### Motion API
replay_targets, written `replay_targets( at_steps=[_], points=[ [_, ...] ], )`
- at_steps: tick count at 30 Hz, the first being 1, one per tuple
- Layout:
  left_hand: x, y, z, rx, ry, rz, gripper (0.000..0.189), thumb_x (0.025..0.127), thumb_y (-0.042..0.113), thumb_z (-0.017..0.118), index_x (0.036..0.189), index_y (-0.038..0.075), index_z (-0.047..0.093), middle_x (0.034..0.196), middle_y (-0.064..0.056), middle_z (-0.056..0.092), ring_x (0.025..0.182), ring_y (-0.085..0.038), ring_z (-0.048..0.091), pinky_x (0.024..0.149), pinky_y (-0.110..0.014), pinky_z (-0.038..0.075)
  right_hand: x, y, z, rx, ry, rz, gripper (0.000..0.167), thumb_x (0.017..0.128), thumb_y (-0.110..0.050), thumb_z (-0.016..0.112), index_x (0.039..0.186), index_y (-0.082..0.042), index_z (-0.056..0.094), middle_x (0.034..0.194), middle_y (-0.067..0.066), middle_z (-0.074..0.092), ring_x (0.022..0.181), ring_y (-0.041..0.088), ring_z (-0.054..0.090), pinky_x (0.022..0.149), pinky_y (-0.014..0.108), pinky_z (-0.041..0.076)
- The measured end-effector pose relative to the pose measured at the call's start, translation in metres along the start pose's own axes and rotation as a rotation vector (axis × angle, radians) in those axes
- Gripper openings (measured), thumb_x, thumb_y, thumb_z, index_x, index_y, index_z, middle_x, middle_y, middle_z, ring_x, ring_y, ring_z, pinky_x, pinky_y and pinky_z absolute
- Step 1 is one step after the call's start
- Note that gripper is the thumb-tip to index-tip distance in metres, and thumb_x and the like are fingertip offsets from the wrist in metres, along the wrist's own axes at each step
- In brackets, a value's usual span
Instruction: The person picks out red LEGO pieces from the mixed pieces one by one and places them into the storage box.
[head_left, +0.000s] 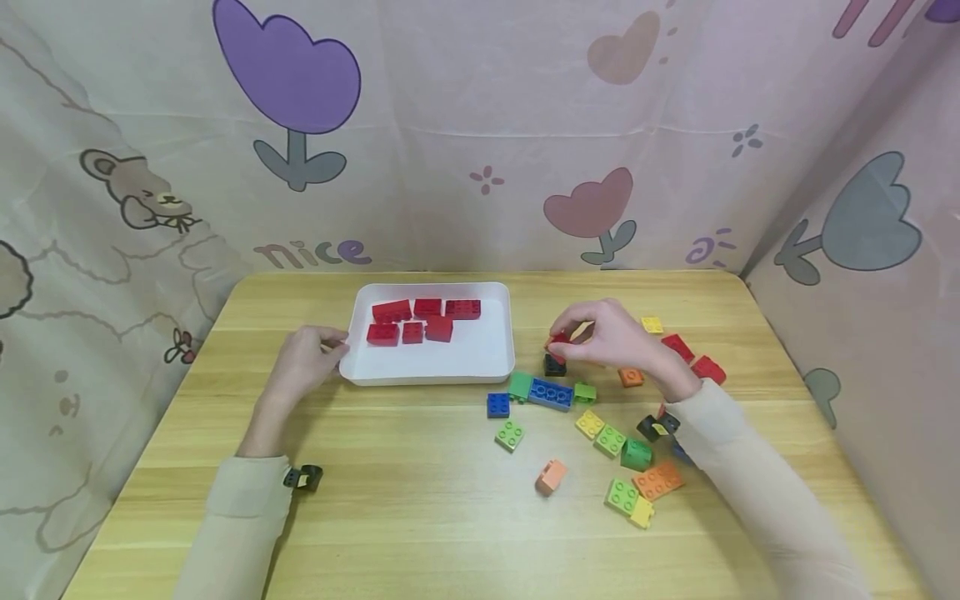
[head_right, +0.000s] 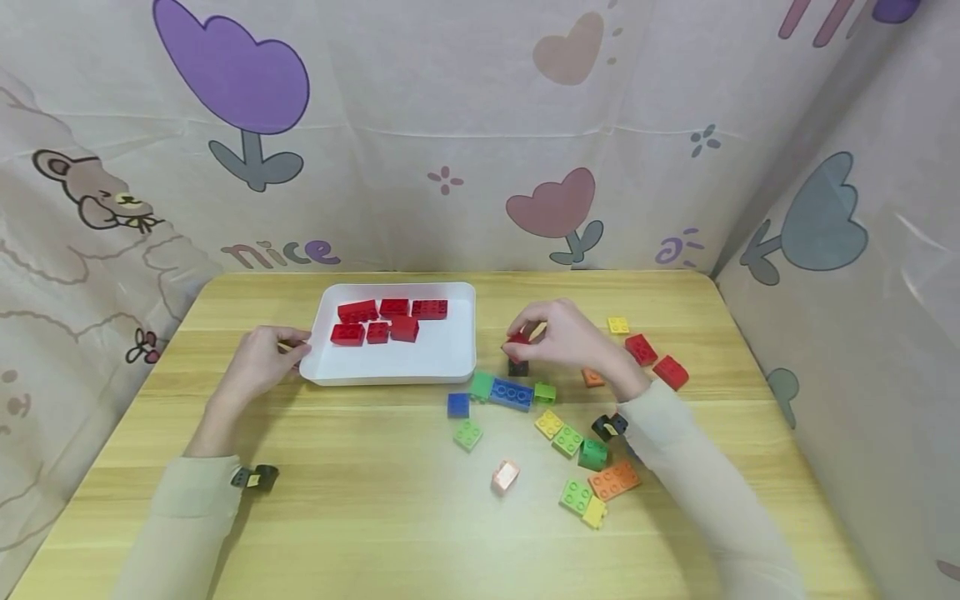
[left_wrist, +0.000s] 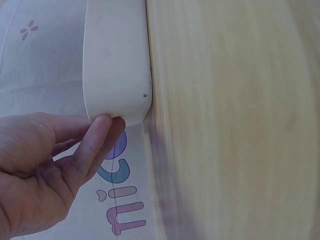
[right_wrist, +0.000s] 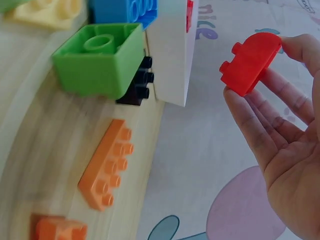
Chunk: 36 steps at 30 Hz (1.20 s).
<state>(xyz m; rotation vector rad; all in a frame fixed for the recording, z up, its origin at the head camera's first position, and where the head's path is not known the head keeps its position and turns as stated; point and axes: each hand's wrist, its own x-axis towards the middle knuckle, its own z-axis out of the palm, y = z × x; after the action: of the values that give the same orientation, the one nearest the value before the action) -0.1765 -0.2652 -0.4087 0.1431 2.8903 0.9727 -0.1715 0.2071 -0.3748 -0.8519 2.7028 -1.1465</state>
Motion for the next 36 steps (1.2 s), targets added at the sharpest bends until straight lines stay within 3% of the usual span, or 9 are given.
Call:
replay_targets(
  at_steps=[7,13,20,36],
  points=[
    [0.000,0.001,0.000,0.000,0.003,0.003,0.033,0.103,0.006,0.062,0.130,-0.012,0.067,0.116,-0.032,0.074,0.086,-0.029,0.075,0.065,-0.027,0.063,0.016,-0.006,0.005,0.022,0.018,0.066,0.018,0.090,-0.024,0.084,0.105,-0.015,0.081,0.099,0.001,0.080,0.090,0.016,0.074,0.080,0.030,0.066],
    [0.000,0.001,0.000,0.000,0.005,0.006,0.033,0.103,0.007,0.062,0.129,-0.012,0.068,0.116,-0.032,0.074,0.088,-0.031,0.075,0.065,-0.027,0.062,0.029,-0.007,0.010,0.051,0.025,0.071,0.018,0.090,-0.023,0.084,0.104,-0.012,0.081,0.099,0.003,0.081,0.090,0.018,0.073,0.077,0.025,0.065],
    [0.000,0.001,0.000,0.022,0.024,0.032,0.031,0.102,0.006,0.063,0.126,-0.012,0.069,0.112,-0.031,0.075,0.087,-0.031,0.074,0.066,-0.025,0.057,0.043,-0.011,0.018,0.060,0.030,0.063,0.017,0.090,-0.026,0.083,0.102,-0.014,0.081,0.094,0.001,0.081,0.088,0.018,0.072,0.076,0.027,0.065],
    [0.000,0.002,0.000,0.013,0.009,0.006,0.033,0.103,0.007,0.062,0.129,-0.012,0.068,0.114,-0.031,0.074,0.085,-0.029,0.073,0.066,-0.024,0.057,0.074,-0.015,0.036,0.062,0.026,0.077,0.017,0.091,-0.030,0.082,0.101,-0.015,0.083,0.094,0.000,0.082,0.091,0.018,0.072,0.073,0.029,0.061]
  ],
)
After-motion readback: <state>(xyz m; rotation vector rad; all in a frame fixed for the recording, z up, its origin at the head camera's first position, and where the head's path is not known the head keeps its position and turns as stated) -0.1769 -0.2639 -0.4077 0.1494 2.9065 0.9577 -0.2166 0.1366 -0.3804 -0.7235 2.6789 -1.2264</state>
